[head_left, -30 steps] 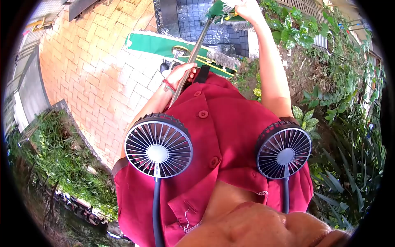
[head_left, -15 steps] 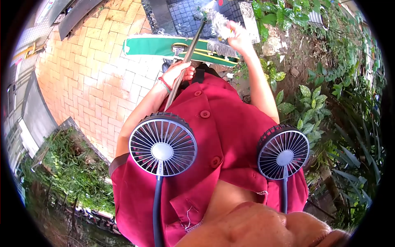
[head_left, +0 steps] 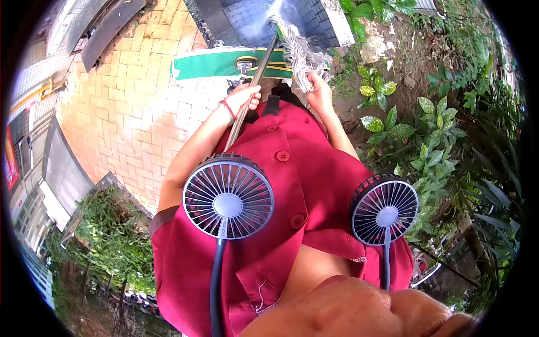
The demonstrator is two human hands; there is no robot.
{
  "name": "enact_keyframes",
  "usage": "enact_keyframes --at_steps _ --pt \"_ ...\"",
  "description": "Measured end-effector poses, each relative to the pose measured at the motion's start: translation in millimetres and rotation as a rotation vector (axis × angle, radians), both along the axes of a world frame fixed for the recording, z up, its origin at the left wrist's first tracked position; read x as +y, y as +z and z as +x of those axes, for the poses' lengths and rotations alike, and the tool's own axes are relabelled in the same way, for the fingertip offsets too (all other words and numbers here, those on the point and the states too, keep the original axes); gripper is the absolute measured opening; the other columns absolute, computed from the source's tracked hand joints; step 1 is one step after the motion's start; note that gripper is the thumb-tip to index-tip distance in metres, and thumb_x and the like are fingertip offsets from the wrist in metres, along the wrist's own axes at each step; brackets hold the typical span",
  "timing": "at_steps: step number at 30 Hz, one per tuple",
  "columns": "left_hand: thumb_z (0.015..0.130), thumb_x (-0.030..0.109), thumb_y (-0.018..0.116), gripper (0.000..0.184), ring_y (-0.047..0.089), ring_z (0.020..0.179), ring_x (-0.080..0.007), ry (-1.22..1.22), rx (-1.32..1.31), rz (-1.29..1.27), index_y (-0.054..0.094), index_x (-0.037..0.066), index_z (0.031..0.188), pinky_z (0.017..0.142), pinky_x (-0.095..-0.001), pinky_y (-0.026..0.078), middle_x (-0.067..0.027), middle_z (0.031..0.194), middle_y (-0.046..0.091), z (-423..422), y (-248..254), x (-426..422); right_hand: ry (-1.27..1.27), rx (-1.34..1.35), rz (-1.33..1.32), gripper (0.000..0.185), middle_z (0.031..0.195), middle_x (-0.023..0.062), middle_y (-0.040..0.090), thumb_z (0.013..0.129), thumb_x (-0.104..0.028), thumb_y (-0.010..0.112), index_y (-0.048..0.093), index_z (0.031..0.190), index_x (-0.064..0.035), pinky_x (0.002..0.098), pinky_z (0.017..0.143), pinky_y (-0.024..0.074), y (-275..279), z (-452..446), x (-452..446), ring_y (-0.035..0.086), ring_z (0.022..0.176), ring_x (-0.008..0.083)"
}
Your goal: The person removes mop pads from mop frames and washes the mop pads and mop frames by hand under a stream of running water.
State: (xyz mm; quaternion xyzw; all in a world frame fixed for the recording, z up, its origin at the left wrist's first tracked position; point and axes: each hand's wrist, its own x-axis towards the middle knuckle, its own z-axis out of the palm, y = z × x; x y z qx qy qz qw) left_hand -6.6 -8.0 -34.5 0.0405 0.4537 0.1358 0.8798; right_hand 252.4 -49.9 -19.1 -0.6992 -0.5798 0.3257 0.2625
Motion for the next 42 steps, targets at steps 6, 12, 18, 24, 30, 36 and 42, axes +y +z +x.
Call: enact_keyframes --at_steps 6,12,18,24,30,36,42 --pt "0.085 0.019 0.057 0.012 0.04 0.049 -0.0041 -0.119 0.126 0.024 0.049 0.01 0.082 0.042 -0.0177 0.033 0.0042 0.066 0.047 -1.5 79.0 -27.1 0.111 -0.143 -0.036 0.026 0.083 0.0128 0.061 0.064 0.005 0.054 0.055 0.086 -0.0083 0.0373 0.071 0.0454 83.6 21.2 13.5 0.059 0.083 0.0322" --pt "0.085 0.02 0.058 0.027 0.045 0.062 -0.0056 -0.062 -0.002 0.042 0.056 0.005 0.107 0.061 -0.0193 0.042 0.0051 0.072 0.049 0.3 60.4 -23.5 0.52 -0.364 0.096 0.037 0.089 0.0109 0.063 0.066 -0.001 0.058 0.06 0.1 -0.0144 0.0383 0.076 0.0475 109.3 16.1 138.4 0.059 0.088 0.0305" --pt "0.086 0.024 0.056 0.025 0.047 0.059 -0.0062 0.182 0.101 -0.066 0.057 0.006 0.103 0.053 -0.0201 0.039 0.0046 0.069 0.051 -2.4 81.1 -60.3 1.088 -0.153 0.313 0.009 0.063 0.0059 0.06 0.065 -0.015 0.057 0.064 0.07 -0.0131 0.0315 0.05 0.0484 59.7 -136.3 212.0 0.061 0.059 0.0204" --pt "0.089 0.02 0.049 0.022 0.055 0.068 -0.0118 0.255 0.343 -0.094 0.057 0.003 0.1 0.061 -0.0241 0.045 -0.0031 0.077 0.059 6.7 104.3 -64.1 1.31 -0.362 0.505 0.004 0.058 0.0038 0.062 0.055 -0.014 0.063 0.066 0.057 -0.0129 0.0321 0.045 0.0437 64.9 -207.3 118.5 0.059 0.053 0.0202" --pt "0.089 0.02 0.049 0.021 0.056 0.068 -0.0145 0.322 0.072 -0.127 0.056 0.001 0.095 0.062 -0.026 0.047 -0.0062 0.078 0.06 -20.5 43.1 -95.1 1.223 -0.28 0.625 0.007 0.048 0.0075 0.056 0.054 -0.014 0.058 0.062 0.051 -0.0094 0.0321 0.042 0.0405 25.9 -216.2 97.4 0.056 0.046 0.0202" --pt "0.089 0.02 0.049 0.02 0.053 0.064 -0.0124 0.262 0.054 -0.058 0.055 0.001 0.093 0.057 -0.0242 0.043 -0.0046 0.076 0.058 -11.9 41.0 -79.9 1.121 -0.291 0.474 0.009 0.057 0.0113 0.06 0.061 -0.013 0.057 0.063 0.061 -0.0062 0.036 0.049 0.0466 56.2 -171.4 116.4 0.061 0.055 0.0238" --pt "0.088 0.019 0.049 0.019 0.05 0.059 -0.0104 0.2 0.066 0.03 0.054 0.002 0.091 0.052 -0.0225 0.039 -0.003 0.074 0.057 -1.1 29.8 -48.8 0.997 -0.351 0.48 0.012 0.064 0.0135 0.061 0.07 -0.014 0.054 0.063 0.072 -0.0054 0.0373 0.053 0.0487 67.6 -136.3 125.4 0.063 0.061 0.0261"
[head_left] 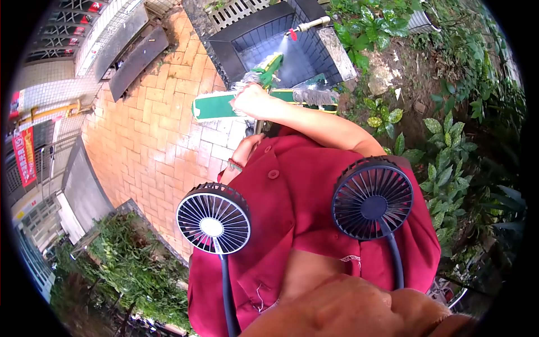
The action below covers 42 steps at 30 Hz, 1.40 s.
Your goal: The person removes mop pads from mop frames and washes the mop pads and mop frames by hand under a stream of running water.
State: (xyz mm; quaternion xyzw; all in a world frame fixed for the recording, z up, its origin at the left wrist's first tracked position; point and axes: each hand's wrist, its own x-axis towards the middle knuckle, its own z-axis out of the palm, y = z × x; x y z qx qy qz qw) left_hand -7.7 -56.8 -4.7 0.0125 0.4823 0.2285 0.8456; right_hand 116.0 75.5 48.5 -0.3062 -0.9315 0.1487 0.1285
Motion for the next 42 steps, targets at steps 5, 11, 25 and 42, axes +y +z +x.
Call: enact_keyframes --at_steps 5,11,25,42 --pt "0.087 0.019 0.049 0.017 0.045 0.054 -0.0074 -0.096 0.037 0.061 0.053 0.003 0.09 0.046 -0.0202 0.033 -0.0005 0.071 0.055 1.9 -24.6 20.9 -0.121 -0.03 -0.057 0.012 0.064 0.0118 0.061 0.069 -0.013 0.055 0.061 0.077 -0.0069 0.037 0.055 0.0491 -21.2 15.0 -11.8 0.063 0.063 0.0273" --pt "0.087 0.023 0.051 0.018 0.04 0.051 -0.0047 -0.036 0.09 -0.064 0.053 0.006 0.09 0.043 -0.0185 0.028 0.0038 0.067 0.048 17.7 -7.1 29.7 0.019 0.041 -0.237 0.023 0.067 0.0125 0.061 0.063 -0.011 0.058 0.063 0.086 -0.0099 0.0398 0.056 0.0494 -35.8 28.0 -3.3 0.063 0.065 0.029" --pt "0.084 0.023 0.056 0.016 0.041 0.048 -0.006 -0.067 0.099 0.008 0.054 0.008 0.087 0.04 -0.0197 0.03 0.0035 0.064 0.049 45.0 15.8 84.3 -0.118 -0.06 -0.412 0.032 0.079 0.0128 0.062 0.059 -0.006 0.057 0.057 0.091 -0.0131 0.0415 0.063 0.0444 39.5 100.3 161.0 0.059 0.081 0.0327" --pt "0.085 0.024 0.051 0.017 0.04 0.051 -0.008 -0.173 0.033 -0.038 0.051 0.008 0.086 0.042 -0.0194 0.031 0.0029 0.064 0.044 -2.6 14.1 62.4 -0.097 0.062 -0.414 0.024 0.078 0.012 0.061 0.06 -0.006 0.057 0.056 0.084 -0.0103 0.0433 0.063 0.0475 -19.6 38.9 7.7 0.06 0.078 0.0329"
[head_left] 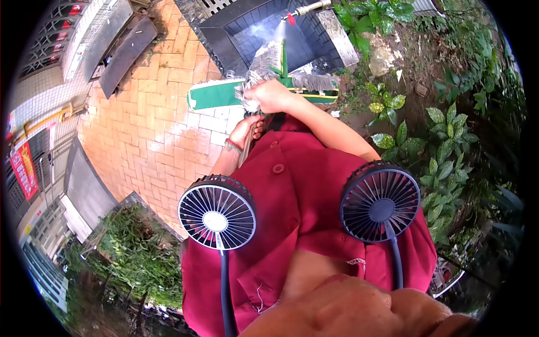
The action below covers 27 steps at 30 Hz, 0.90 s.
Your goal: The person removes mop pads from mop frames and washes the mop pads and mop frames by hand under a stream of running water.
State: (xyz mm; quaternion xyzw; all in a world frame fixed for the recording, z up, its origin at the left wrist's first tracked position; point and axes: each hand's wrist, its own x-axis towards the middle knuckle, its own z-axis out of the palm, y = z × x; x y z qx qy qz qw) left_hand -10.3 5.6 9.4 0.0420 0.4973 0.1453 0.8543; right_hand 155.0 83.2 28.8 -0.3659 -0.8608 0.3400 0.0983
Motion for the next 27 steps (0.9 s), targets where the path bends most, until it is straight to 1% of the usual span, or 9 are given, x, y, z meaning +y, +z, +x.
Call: enact_keyframes --at_steps 3,5,8,9,14,18,21,22,27 --pt "0.086 0.025 0.05 0.017 0.04 0.052 -0.0087 0.025 -0.085 -0.008 0.049 0.008 0.085 0.045 -0.0203 0.033 0.0019 0.065 0.043 -11.8 -22.4 -10.7 -0.056 0.017 0.02 0.027 0.081 0.0105 0.061 0.06 -0.009 0.059 0.056 0.087 -0.0103 0.0421 0.066 0.048 -16.2 -6.3 -28.8 0.059 0.082 0.0316" --pt "0.086 0.024 0.049 0.016 0.043 0.056 -0.0094 -0.02 -0.087 -0.025 0.049 0.007 0.086 0.048 -0.0213 0.036 -0.0001 0.068 0.046 -21.0 -29.2 -12.2 -0.104 0.02 0.054 0.026 0.081 0.0092 0.062 0.06 -0.013 0.063 0.058 0.085 -0.011 0.0413 0.067 0.0484 -18.9 -9.5 -42.2 0.059 0.083 0.0304" --pt "0.087 0.023 0.049 0.018 0.048 0.059 -0.0116 -0.034 -0.075 -0.088 0.05 0.005 0.088 0.049 -0.0226 0.041 -0.0037 0.071 0.051 -32.8 -47.2 -12.3 -0.142 -0.002 0.019 0.024 0.084 0.0068 0.062 0.062 -0.015 0.062 0.057 0.086 -0.0123 0.0403 0.068 0.0485 -17.9 -10.2 -54.7 0.059 0.083 0.0296" --pt "0.087 0.02 0.049 0.017 0.05 0.057 -0.0129 -0.095 -0.029 -0.127 0.05 0.003 0.09 0.045 -0.0235 0.042 -0.0057 0.072 0.053 -35.4 -47.7 -7.7 -0.154 -0.003 0.005 0.024 0.084 0.0064 0.062 0.063 -0.015 0.062 0.057 0.086 -0.0125 0.0401 0.068 0.0485 -15.7 -10.5 -57.9 0.059 0.083 0.0295" --pt "0.086 0.008 0.044 0.008 0.045 0.05 -0.0108 -0.002 0.0 -0.035 0.049 0.003 0.089 0.039 -0.0218 0.036 -0.0053 0.069 0.05 -33.9 -76.6 -6.1 -0.191 0.001 0.022 0.025 0.083 0.0058 0.062 0.063 -0.011 0.06 0.058 0.087 -0.0129 0.0402 0.069 0.048 -26.0 -19.1 -72.3 0.058 0.084 0.029" --pt "0.085 0.006 0.046 0.003 0.039 0.048 -0.0077 -0.052 0.03 0.001 0.047 0.004 0.082 0.038 -0.0207 0.031 -0.003 0.067 0.046 -43.5 -57.4 -21.3 -0.227 0.003 0.089 0.028 0.081 0.0071 0.063 0.061 -0.006 0.059 0.059 0.087 -0.012 0.0398 0.067 0.0483 -18.2 -23.7 -76.9 0.059 0.083 0.029" --pt "0.085 0.01 0.051 0.007 0.037 0.048 -0.0049 -0.14 0.108 0.067 0.048 0.006 0.079 0.039 -0.0186 0.028 0.0023 0.063 0.044 -43.1 3.4 -39.2 -0.175 0.009 0.167 0.027 0.077 0.008 0.063 0.06 -0.004 0.058 0.059 0.086 -0.0111 0.0386 0.064 0.0488 24.1 -27.8 -67.9 0.061 0.079 0.0284" --pt "0.084 0.011 0.052 0.008 0.037 0.048 -0.0051 -0.146 0.118 0.036 0.048 0.007 0.079 0.039 -0.0182 0.028 0.0026 0.063 0.044 -47.6 15.0 -47.7 -0.164 0.097 0.237 0.024 0.073 0.0087 0.063 0.059 -0.003 0.058 0.059 0.082 -0.0099 0.0377 0.061 0.0488 34.5 -32.9 -68.2 0.061 0.075 0.0278" --pt "0.084 0.015 0.055 0.01 0.038 0.048 -0.0062 -0.112 0.125 -0.006 0.049 0.009 0.079 0.04 -0.0177 0.029 0.0034 0.062 0.044 -53.5 10.3 -55.7 0.052 0.121 0.154 0.013 0.064 0.0097 0.06 0.056 -0.008 0.062 0.058 0.068 -0.0077 0.0397 0.055 0.0478 23.4 -61.5 -62.0 0.061 0.065 0.0289"
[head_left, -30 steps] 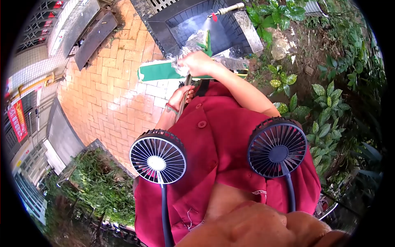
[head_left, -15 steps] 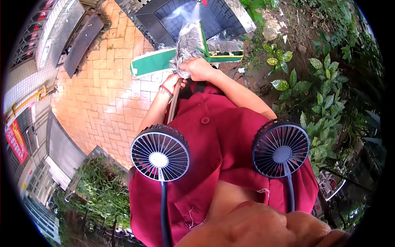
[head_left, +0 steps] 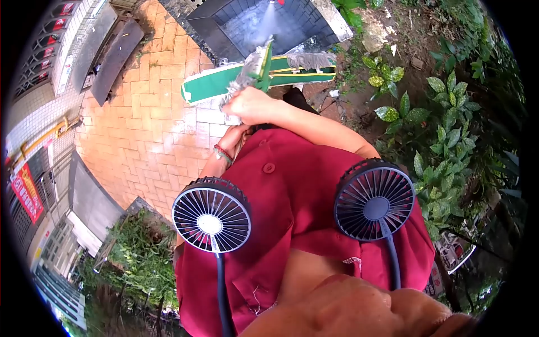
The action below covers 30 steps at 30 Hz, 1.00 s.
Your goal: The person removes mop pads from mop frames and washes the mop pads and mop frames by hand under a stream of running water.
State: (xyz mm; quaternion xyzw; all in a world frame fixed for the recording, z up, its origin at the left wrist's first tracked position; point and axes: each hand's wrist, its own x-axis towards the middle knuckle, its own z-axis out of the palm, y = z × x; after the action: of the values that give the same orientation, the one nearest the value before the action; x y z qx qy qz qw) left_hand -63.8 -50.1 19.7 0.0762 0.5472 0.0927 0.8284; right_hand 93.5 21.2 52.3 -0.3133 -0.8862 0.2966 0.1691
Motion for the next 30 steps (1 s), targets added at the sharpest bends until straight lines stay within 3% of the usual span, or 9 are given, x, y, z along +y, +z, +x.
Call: enact_keyframes --at_steps 10,13,16,17,20,21,24,26,30 --pt "0.082 0.018 0.06 0.018 0.053 0.059 -0.0132 -0.15 0.177 -0.046 0.051 0.007 0.092 0.052 -0.0308 0.053 -0.0023 0.076 0.054 18.0 -18.7 32.6 0.339 -0.192 -0.125 0.01 0.062 0.0099 0.061 0.052 -0.006 0.063 0.064 0.062 -0.0072 0.0333 0.054 0.0476 26.5 -52.4 96.6 0.06 0.059 0.0253" --pt "0.075 0.017 0.062 0.026 0.058 0.06 -0.018 -0.168 0.298 0.013 0.053 0.001 0.094 0.058 -0.0353 0.055 -0.0076 0.078 0.058 35.3 -65.1 54.3 0.401 -0.23 -0.066 0.02 0.083 0.0104 0.065 0.055 -0.006 0.065 0.066 0.075 -0.0094 0.0342 0.071 0.0469 -6.7 -101.0 101.0 0.061 0.081 0.0244" --pt "0.073 0.017 0.061 0.027 0.059 0.059 -0.0197 -0.34 0.546 0.115 0.053 -0.001 0.092 0.058 -0.035 0.055 -0.0103 0.075 0.059 45.0 -101.3 67.4 0.042 0.452 0.075 0.032 0.113 0.0099 0.057 0.058 -0.006 0.065 0.065 0.09 -0.0122 0.0395 0.09 0.0361 9.2 -49.6 87.2 0.05 0.107 0.0238" --pt "0.072 0.016 0.061 0.028 0.06 0.059 -0.0202 -0.45 0.655 0.17 0.053 -0.002 0.091 0.059 -0.0349 0.054 -0.0112 0.075 0.059 44.6 -116.0 68.9 0.017 0.397 -0.07 0.041 0.129 0.0071 0.044 0.06 -0.006 0.065 0.061 0.1 -0.0144 0.0452 0.098 0.0233 2.7 -35.8 83.8 0.036 0.121 0.0238" --pt "0.069 0.016 0.06 0.029 0.061 0.058 -0.0218 -0.793 0.936 0.298 0.054 -0.005 0.089 0.059 -0.0346 0.054 -0.0139 0.072 0.061 30.6 -155.5 69.5 -0.34 0.568 -0.182 0.031 0.09 0.0101 0.062 0.064 -0.005 0.061 0.061 0.094 -0.0126 0.0389 0.075 0.0468 -81.6 38.4 71.0 0.059 0.088 0.0288" --pt "0.068 0.016 0.06 0.03 0.061 0.058 -0.0224 -0.878 0.959 0.318 0.054 -0.006 0.088 0.06 -0.0345 0.054 -0.0148 0.071 0.061 22.7 -161.5 75.7 -0.348 0.309 -0.474 0.044 0.094 0.0125 0.062 0.058 0.001 0.055 0.06 0.101 -0.0102 0.04 0.076 0.0459 -102.4 77.0 63.6 0.058 0.09 0.0329" --pt "0.063 0.013 0.053 0.018 0.06 0.051 -0.0212 -1.02 0.846 0.294 0.056 -0.002 0.055 0.053 -0.032 0.049 -0.0139 0.049 0.057 23.4 -106.8 116.3 -0.564 -0.253 -0.702 0.024 0.095 0.0197 0.06 0.071 -0.008 0.052 0.059 0.094 -0.0061 0.0404 0.075 0.0485 -190.0 163.3 24.7 0.06 0.084 0.035" --pt "0.065 0.015 0.056 0.015 0.054 0.045 -0.0191 -0.882 0.721 0.291 0.057 0.004 0.054 0.043 -0.0325 0.043 -0.0089 0.046 0.054 -31.5 -157.8 104.0 -0.71 -0.159 -0.727 0.018 0.089 0.0158 0.062 0.077 -0.009 0.05 0.058 0.093 -0.0059 0.0396 0.072 0.0505 -225.4 199.1 -7.4 0.062 0.078 0.0318" --pt "0.076 0.016 0.061 0.021 0.049 0.043 -0.0154 -0.525 0.505 0.059 0.048 0.003 0.086 0.036 -0.0292 0.038 -0.0066 0.059 0.051 -53.5 -97.2 85.4 -1.076 0.286 -1.62 0.015 0.094 0.0088 0.06 0.086 -0.014 0.049 0.058 0.095 -0.0054 0.0433 0.068 0.0528 -213.5 196.0 -24.4 0.06 0.085 0.0245"
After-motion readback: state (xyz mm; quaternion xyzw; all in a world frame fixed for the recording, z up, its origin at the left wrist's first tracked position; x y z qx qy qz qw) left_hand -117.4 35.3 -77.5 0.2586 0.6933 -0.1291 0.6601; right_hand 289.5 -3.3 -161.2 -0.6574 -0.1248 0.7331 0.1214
